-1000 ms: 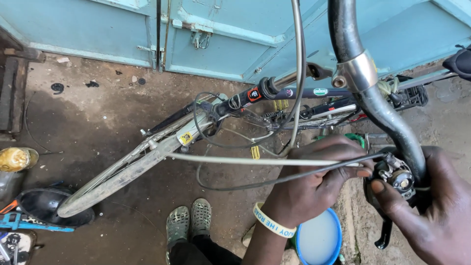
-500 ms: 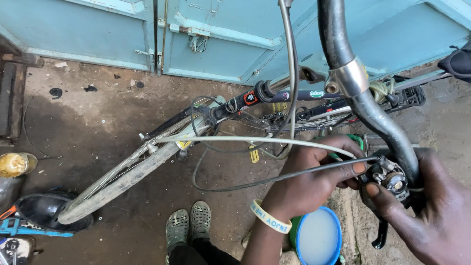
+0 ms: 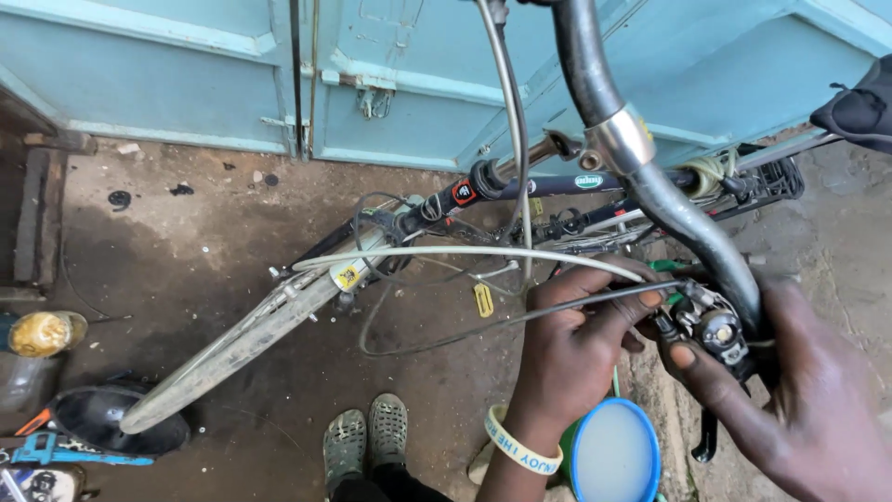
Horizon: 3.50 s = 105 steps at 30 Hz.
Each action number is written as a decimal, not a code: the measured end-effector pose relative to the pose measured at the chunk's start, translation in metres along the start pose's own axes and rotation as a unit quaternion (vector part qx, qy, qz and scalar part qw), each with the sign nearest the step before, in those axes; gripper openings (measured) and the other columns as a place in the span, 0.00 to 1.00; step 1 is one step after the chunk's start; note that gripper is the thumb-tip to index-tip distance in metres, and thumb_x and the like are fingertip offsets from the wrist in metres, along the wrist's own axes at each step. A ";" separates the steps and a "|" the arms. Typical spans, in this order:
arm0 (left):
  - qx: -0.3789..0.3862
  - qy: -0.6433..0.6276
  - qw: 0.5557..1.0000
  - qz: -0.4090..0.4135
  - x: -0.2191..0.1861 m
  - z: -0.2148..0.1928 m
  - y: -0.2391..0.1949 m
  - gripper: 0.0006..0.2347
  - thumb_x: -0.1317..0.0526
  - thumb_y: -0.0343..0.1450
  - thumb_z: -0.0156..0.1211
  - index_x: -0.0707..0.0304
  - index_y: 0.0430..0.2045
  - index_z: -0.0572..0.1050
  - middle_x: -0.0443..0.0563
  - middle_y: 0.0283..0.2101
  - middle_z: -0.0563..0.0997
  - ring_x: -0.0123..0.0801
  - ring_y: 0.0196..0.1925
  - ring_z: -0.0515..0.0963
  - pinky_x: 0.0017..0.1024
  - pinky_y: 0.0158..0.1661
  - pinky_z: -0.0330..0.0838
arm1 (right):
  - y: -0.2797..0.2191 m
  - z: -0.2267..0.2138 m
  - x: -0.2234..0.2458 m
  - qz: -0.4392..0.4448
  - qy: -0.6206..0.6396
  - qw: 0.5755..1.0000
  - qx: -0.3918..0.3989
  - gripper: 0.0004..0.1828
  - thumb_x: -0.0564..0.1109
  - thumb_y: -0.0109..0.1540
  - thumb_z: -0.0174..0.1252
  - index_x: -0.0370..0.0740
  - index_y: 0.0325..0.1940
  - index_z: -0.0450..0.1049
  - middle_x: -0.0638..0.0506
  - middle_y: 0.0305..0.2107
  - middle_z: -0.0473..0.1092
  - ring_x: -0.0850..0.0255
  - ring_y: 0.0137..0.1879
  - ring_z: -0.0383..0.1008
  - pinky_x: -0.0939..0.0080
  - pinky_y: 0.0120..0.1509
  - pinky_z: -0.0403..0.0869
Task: The person adjusts the brake cable on the handlebars, then moves to the rear wheel to tighten the axle nuts using a wrench. The person works on both sides of the rear wheel hub to secure the wheel to the frame.
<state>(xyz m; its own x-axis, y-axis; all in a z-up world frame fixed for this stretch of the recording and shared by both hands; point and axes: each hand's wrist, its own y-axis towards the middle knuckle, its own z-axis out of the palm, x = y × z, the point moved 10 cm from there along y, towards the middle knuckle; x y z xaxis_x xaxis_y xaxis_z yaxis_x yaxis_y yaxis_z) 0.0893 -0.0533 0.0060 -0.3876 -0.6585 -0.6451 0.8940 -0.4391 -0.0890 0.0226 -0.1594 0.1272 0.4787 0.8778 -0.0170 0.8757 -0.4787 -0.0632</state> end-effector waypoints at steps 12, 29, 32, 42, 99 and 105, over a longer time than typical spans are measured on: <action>0.063 0.012 0.993 0.098 -0.021 0.006 0.005 0.03 0.62 0.73 0.62 0.61 0.32 0.79 0.46 0.37 0.80 0.30 0.44 0.79 0.29 0.51 0.73 | 0.012 0.001 0.001 0.008 0.021 1.000 0.020 0.39 0.63 0.53 0.61 0.55 0.68 0.64 0.54 0.42 0.70 0.53 0.42 0.74 0.51 0.43 0.75; -0.062 -0.003 0.998 -0.024 -0.002 -0.002 -0.014 0.07 0.62 0.65 0.70 0.66 0.31 0.82 0.52 0.35 0.86 0.31 0.39 0.84 0.31 0.42 0.81 | 0.015 -0.005 0.010 -0.015 0.033 0.999 0.005 0.39 0.63 0.53 0.62 0.55 0.67 0.65 0.56 0.44 0.69 0.55 0.41 0.74 0.51 0.43 0.73; -0.054 -0.018 0.998 0.000 -0.004 0.001 -0.013 0.07 0.64 0.66 0.68 0.66 0.33 0.82 0.52 0.36 0.86 0.31 0.40 0.84 0.30 0.45 0.81 | 0.015 -0.005 0.011 -0.018 0.039 0.999 0.004 0.39 0.62 0.53 0.62 0.55 0.67 0.65 0.57 0.46 0.69 0.55 0.41 0.74 0.51 0.43 0.73; -0.096 -0.039 0.995 0.006 0.011 -0.007 -0.022 0.11 0.63 0.68 0.65 0.69 0.41 0.81 0.55 0.40 0.87 0.33 0.43 0.85 0.29 0.46 0.80 | 0.013 -0.006 0.013 -0.044 0.063 0.997 -0.007 0.40 0.59 0.52 0.63 0.52 0.67 0.65 0.54 0.47 0.70 0.54 0.49 0.75 0.50 0.48 0.73; -0.120 0.009 0.990 -0.078 -0.024 -0.016 -0.006 0.08 0.65 0.68 0.66 0.71 0.36 0.85 0.55 0.35 0.87 0.36 0.40 0.84 0.35 0.44 0.82 | 0.013 0.007 -0.028 -0.007 0.274 0.954 0.123 0.36 0.49 0.58 0.54 0.59 0.73 0.67 0.65 0.73 0.64 0.71 0.76 0.62 0.59 0.58 0.73; -0.133 -0.072 0.988 -0.037 -0.041 -0.012 0.004 0.06 0.68 0.63 0.72 0.68 0.29 0.81 0.54 0.33 0.85 0.37 0.39 0.84 0.36 0.42 0.80 | 0.015 0.005 -0.020 0.004 0.314 0.942 0.122 0.37 0.45 0.58 0.54 0.58 0.74 0.66 0.66 0.66 0.69 0.61 0.39 0.72 0.56 0.36 0.77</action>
<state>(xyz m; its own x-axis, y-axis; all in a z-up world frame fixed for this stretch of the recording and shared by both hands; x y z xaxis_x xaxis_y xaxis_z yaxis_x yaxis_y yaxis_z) 0.1118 -0.0212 0.0227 -0.4657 -0.7193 -0.5155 0.8816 -0.3266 -0.3407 0.0261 -0.1841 0.1215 0.4959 0.6557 0.5694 0.8677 -0.3999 -0.2951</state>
